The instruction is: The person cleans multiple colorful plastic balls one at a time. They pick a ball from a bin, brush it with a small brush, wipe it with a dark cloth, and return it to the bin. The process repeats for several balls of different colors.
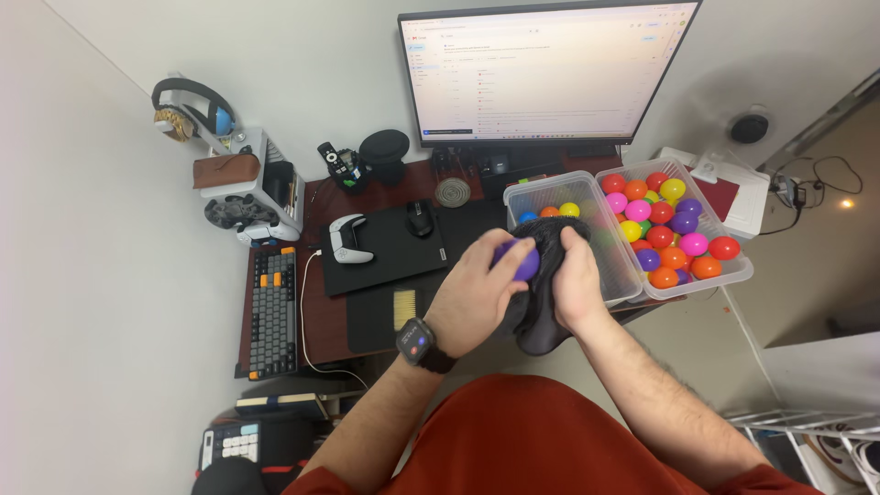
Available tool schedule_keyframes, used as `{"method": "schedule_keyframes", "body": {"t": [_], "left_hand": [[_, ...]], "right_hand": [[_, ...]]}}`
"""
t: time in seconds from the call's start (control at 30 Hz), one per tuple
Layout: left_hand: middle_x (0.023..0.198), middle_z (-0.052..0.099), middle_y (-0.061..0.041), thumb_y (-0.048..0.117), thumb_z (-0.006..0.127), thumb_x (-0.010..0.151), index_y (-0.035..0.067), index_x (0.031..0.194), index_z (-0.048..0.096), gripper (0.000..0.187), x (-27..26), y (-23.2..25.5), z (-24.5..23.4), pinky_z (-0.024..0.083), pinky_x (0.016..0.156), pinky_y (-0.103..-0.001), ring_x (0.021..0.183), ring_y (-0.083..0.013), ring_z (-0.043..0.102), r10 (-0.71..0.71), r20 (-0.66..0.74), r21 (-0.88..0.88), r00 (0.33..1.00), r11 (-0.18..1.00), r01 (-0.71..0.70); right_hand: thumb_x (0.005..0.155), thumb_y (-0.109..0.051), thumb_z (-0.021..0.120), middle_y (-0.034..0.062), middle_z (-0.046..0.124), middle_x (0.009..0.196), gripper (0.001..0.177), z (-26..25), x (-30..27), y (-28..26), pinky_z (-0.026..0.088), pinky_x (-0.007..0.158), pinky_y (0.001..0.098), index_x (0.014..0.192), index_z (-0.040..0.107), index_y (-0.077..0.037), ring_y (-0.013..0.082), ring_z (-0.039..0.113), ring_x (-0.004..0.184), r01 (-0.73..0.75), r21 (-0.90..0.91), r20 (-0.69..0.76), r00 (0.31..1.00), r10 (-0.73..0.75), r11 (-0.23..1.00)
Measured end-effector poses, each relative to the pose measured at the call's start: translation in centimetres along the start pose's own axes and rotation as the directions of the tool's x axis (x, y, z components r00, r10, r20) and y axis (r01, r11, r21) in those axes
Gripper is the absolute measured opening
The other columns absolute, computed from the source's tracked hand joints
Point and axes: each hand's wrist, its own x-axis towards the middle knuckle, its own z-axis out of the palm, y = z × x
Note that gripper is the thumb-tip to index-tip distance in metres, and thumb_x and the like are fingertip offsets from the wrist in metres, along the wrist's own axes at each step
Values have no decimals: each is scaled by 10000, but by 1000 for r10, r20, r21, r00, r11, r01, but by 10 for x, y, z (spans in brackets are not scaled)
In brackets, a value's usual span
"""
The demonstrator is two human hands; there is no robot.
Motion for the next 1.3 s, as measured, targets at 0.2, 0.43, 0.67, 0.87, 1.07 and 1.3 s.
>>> {"method": "schedule_keyframes", "body": {"t": [0.2,0.43,0.67,0.87,1.07,1.3], "left_hand": [[1281,588,-157,145,799,870,33,1319,564,519,-4,-29,5,529,980,-391,1152,-342,635,-224,-166,-270,960,947,174],[1244,625,-116,104,829,852,46,1206,542,459,-20,-68,1,539,906,-296,1033,-164,660,-211,185,-654,960,703,281],[1151,671,-65,54,779,919,56,1216,538,383,-25,-84,-5,526,985,-303,1071,-127,648,-155,401,-893,903,155,423],[1145,633,-41,36,807,895,68,1200,529,414,-26,-85,-10,520,977,-315,1082,-115,624,-15,491,-844,871,237,481],[1202,652,-72,98,789,962,44,1236,555,364,-35,-78,-11,505,1051,-344,1136,-158,639,34,387,-899,922,-211,385],[1238,639,-96,134,769,973,42,1239,559,351,-20,-59,-1,495,1080,-368,1185,-186,617,-105,326,-909,940,-308,281]], "right_hand": [[1063,-164,441,141,624,1214,336,23,-15,-1,475,1011,335,1298,540,55,213,602,1122,432,-470,111,894,-434,770],[1045,-154,455,110,696,1051,276,29,-2,-16,558,856,348,1162,612,39,200,684,942,75,96,-80,995,-67,993],[1010,-214,473,133,698,961,285,21,-7,-15,590,786,387,1077,622,21,233,703,848,-91,348,-77,989,125,933],[1013,-166,490,103,696,944,234,15,-7,-20,580,772,369,1070,631,13,204,695,825,-53,169,-222,971,90,984],[1033,-123,614,133,602,1177,324,17,-20,-24,503,966,329,1290,469,8,194,596,1070,288,-532,-210,866,-454,796],[870,-142,732,145,442,1486,784,37,-63,-13,315,1188,372,1529,331,0,249,414,1414,542,-506,365,840,-402,671]]}}
